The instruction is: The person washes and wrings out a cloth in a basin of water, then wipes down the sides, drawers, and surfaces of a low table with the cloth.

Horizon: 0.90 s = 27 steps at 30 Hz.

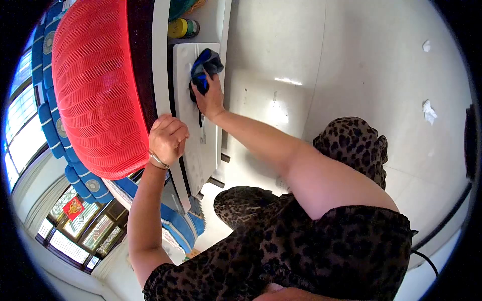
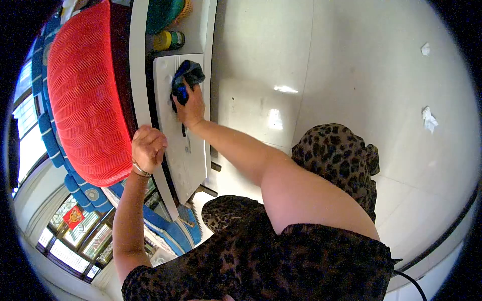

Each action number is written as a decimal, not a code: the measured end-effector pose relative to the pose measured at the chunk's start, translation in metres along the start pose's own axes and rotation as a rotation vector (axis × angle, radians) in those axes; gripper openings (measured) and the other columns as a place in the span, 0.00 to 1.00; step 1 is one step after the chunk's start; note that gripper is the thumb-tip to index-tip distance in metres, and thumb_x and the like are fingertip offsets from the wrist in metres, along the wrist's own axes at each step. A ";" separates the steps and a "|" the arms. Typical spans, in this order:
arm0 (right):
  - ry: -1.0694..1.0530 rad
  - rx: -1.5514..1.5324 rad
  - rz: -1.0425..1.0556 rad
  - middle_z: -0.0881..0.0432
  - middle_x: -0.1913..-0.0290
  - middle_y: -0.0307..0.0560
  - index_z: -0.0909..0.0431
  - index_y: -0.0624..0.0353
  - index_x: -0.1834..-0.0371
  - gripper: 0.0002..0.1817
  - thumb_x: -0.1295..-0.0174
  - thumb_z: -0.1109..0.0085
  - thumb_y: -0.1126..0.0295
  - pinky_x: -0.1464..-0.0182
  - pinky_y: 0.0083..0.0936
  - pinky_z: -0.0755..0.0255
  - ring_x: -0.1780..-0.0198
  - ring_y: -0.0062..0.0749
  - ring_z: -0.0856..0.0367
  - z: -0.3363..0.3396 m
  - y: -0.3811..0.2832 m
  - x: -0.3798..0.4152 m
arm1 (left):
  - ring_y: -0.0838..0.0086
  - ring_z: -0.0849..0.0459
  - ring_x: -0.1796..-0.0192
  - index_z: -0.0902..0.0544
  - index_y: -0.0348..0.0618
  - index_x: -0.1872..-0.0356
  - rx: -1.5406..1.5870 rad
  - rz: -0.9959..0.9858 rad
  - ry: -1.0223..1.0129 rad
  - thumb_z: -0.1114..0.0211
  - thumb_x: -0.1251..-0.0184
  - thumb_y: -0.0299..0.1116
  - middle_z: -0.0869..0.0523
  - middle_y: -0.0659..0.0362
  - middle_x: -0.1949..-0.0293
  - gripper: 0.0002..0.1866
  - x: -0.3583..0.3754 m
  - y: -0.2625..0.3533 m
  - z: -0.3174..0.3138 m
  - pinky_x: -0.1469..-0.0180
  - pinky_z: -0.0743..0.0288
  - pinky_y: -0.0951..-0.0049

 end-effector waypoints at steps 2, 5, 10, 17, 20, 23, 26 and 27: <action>0.008 0.014 -0.016 0.33 0.38 0.60 0.33 0.54 0.34 0.32 0.42 0.37 0.58 0.36 0.42 0.37 0.37 0.55 0.34 0.004 -0.003 -0.024 | 0.62 0.19 0.64 0.24 0.44 0.80 -0.009 -0.013 0.006 0.37 0.64 0.25 0.19 0.58 0.73 0.06 -0.004 0.001 0.004 0.52 0.27 0.59; -0.087 -0.013 -0.190 0.32 0.39 0.58 0.32 0.54 0.35 0.33 0.43 0.37 0.57 0.38 0.42 0.35 0.39 0.54 0.32 0.007 0.005 -0.053 | 0.62 0.19 0.65 0.24 0.44 0.81 -0.011 -0.011 -0.001 0.37 0.63 0.25 0.19 0.58 0.73 0.06 -0.001 0.006 0.002 0.53 0.26 0.59; -0.006 0.054 0.158 0.30 0.44 0.56 0.31 0.47 0.35 0.34 0.49 0.32 0.65 0.42 0.41 0.30 0.43 0.53 0.30 0.009 -0.061 -0.023 | 0.66 0.20 0.64 0.24 0.46 0.82 -0.024 0.027 -0.021 0.36 0.65 0.23 0.20 0.61 0.75 0.06 -0.005 0.002 0.002 0.49 0.26 0.62; -0.021 0.069 0.049 0.29 0.46 0.57 0.28 0.50 0.37 0.31 0.47 0.33 0.61 0.44 0.42 0.30 0.45 0.53 0.27 0.011 -0.061 -0.034 | 0.64 0.20 0.64 0.24 0.46 0.81 -0.034 0.013 -0.008 0.38 0.63 0.25 0.20 0.59 0.74 0.05 -0.004 0.000 0.000 0.51 0.26 0.61; -0.032 0.090 0.077 0.28 0.46 0.57 0.28 0.52 0.38 0.30 0.46 0.34 0.59 0.42 0.42 0.31 0.44 0.53 0.28 0.009 -0.062 -0.033 | 0.65 0.20 0.64 0.24 0.46 0.82 -0.011 0.021 -0.024 0.37 0.65 0.24 0.20 0.60 0.74 0.06 -0.003 -0.001 0.000 0.51 0.26 0.62; 0.009 0.068 -0.056 0.28 0.44 0.57 0.29 0.53 0.38 0.30 0.45 0.35 0.59 0.42 0.43 0.31 0.43 0.53 0.28 0.014 -0.036 -0.051 | 0.65 0.20 0.65 0.24 0.46 0.82 -0.045 0.027 -0.037 0.36 0.65 0.24 0.21 0.60 0.75 0.06 -0.004 0.003 0.000 0.51 0.26 0.62; -0.043 -0.005 -0.126 0.29 0.43 0.58 0.30 0.54 0.37 0.31 0.44 0.36 0.57 0.41 0.44 0.32 0.41 0.53 0.30 0.005 -0.011 -0.037 | 0.64 0.20 0.65 0.24 0.45 0.82 -0.067 0.005 -0.011 0.36 0.64 0.25 0.20 0.60 0.75 0.06 -0.006 0.002 0.002 0.51 0.26 0.61; -0.014 0.056 -0.087 0.31 0.42 0.58 0.31 0.53 0.36 0.32 0.44 0.36 0.58 0.40 0.43 0.33 0.41 0.54 0.31 0.002 -0.013 -0.018 | 0.64 0.20 0.64 0.24 0.45 0.81 -0.061 0.004 -0.004 0.37 0.63 0.26 0.20 0.59 0.74 0.05 -0.004 0.002 0.003 0.51 0.27 0.61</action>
Point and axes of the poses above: each hand's wrist, its own x-axis away from the middle knuckle, its own z-axis out of the back of the hand, y = z × x, the point moved 10 cm from there along -x, towards the middle knuckle
